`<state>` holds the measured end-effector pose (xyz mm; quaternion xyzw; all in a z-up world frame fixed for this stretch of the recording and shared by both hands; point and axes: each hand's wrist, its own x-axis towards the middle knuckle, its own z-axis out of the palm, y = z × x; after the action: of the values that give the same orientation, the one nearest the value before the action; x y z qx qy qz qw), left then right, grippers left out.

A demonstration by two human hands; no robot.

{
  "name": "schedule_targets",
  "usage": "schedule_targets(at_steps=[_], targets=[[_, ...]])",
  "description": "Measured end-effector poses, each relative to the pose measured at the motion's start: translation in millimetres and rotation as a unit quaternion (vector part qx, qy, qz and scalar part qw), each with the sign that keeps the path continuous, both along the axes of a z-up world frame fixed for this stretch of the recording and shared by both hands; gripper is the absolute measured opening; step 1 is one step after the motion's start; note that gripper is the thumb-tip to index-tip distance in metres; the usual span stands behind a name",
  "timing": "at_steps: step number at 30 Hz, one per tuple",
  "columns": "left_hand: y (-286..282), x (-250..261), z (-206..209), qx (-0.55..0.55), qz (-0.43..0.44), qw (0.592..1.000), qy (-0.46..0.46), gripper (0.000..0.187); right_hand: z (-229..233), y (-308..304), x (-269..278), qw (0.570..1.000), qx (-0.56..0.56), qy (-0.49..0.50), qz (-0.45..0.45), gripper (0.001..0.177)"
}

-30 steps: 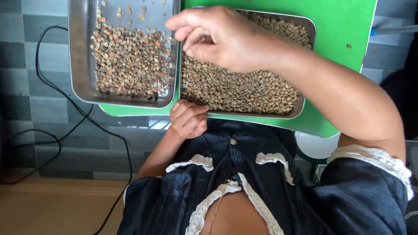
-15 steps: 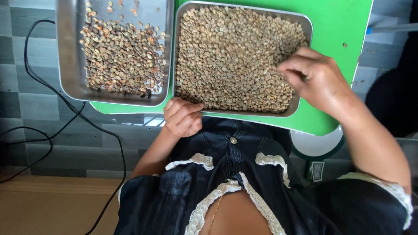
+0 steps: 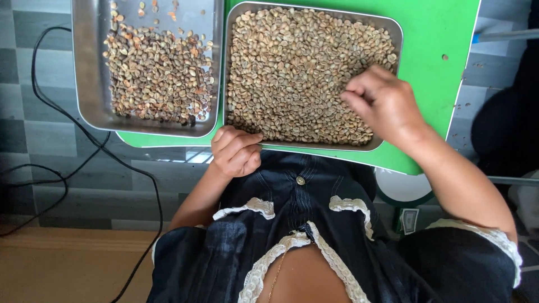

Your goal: Manually sorting green coffee beans by sifting through them and picking out defects into a separate tray.

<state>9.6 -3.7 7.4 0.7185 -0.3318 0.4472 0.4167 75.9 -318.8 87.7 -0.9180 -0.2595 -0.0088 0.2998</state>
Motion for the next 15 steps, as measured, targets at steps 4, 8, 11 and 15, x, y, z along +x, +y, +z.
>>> schedule_targets(at_steps=[4,8,11,15], targets=[[4,-6,13,0.062,0.018,0.996,0.06,0.029,43,14,18,0.941,0.201,0.272,-0.027,0.014],[3,-5,13,0.058,0.02,0.996,0.062,0.03,45,29,39,0.839,0.36,0.407,-0.029,0.025],[4,-5,12,0.057,0.021,0.996,0.058,0.029,28,41,38,0.934,0.227,0.276,-0.002,0.017],[4,-5,10,0.055,0.02,0.997,0.051,0.025,9,58,33,0.991,-0.101,-0.073,0.054,0.012]])
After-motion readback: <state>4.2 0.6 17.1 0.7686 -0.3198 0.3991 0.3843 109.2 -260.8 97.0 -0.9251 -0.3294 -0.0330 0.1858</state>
